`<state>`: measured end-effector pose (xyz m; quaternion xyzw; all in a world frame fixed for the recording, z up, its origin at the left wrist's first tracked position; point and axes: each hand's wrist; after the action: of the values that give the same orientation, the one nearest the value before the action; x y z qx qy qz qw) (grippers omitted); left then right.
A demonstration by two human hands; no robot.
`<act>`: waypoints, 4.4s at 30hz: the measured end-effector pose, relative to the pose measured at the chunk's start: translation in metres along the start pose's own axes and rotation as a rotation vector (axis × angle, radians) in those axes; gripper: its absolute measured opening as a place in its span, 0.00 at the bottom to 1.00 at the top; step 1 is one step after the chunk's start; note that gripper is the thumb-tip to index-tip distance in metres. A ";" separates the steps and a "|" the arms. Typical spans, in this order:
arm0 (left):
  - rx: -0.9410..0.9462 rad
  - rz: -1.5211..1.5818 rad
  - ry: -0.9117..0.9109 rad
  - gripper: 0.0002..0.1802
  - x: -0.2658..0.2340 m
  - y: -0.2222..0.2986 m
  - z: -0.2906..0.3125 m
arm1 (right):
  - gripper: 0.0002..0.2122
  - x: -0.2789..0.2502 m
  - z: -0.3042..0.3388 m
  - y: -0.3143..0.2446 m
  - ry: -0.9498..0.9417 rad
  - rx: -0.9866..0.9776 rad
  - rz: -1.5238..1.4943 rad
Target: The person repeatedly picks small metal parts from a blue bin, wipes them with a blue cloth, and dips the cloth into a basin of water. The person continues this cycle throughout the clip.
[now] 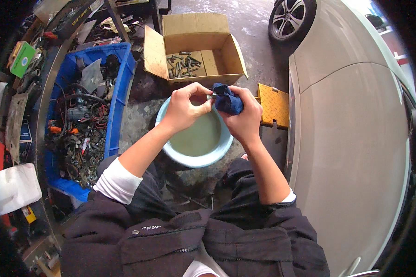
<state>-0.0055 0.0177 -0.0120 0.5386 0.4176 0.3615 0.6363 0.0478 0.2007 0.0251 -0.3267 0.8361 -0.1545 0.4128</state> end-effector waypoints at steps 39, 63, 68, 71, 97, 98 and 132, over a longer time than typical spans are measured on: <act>0.604 -0.306 0.343 0.13 0.002 0.006 0.004 | 0.16 0.002 0.006 0.000 0.065 0.068 -0.108; 0.371 -0.107 -0.045 0.16 -0.008 0.017 0.007 | 0.17 -0.001 0.013 0.004 -0.238 0.286 -0.415; 0.425 -0.232 -0.016 0.15 -0.013 0.016 0.007 | 0.18 -0.006 0.010 0.002 -0.242 0.198 -0.271; 0.457 -0.329 0.103 0.13 -0.016 0.015 0.003 | 0.17 -0.006 0.008 0.012 -0.167 0.297 -0.282; 0.137 -0.171 0.066 0.17 0.003 0.005 0.018 | 0.20 -0.001 0.005 0.003 -0.177 -0.058 -0.146; 0.164 -0.213 0.068 0.16 0.001 0.003 0.017 | 0.20 0.003 0.005 0.004 -0.169 -0.072 -0.194; 0.750 -0.796 0.417 0.19 -0.013 0.004 0.009 | 0.15 -0.003 0.012 -0.004 -0.280 0.376 -0.595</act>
<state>-0.0021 0.0032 -0.0053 0.4462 0.8035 0.0205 0.3936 0.0598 0.2001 0.0215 -0.4917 0.5972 -0.3721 0.5130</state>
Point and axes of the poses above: each hand's wrist, its own z-axis away from the middle knuckle, its own x-axis out of the palm, y = z × x, and after that the axes turned 11 degrees about -x, right-handed
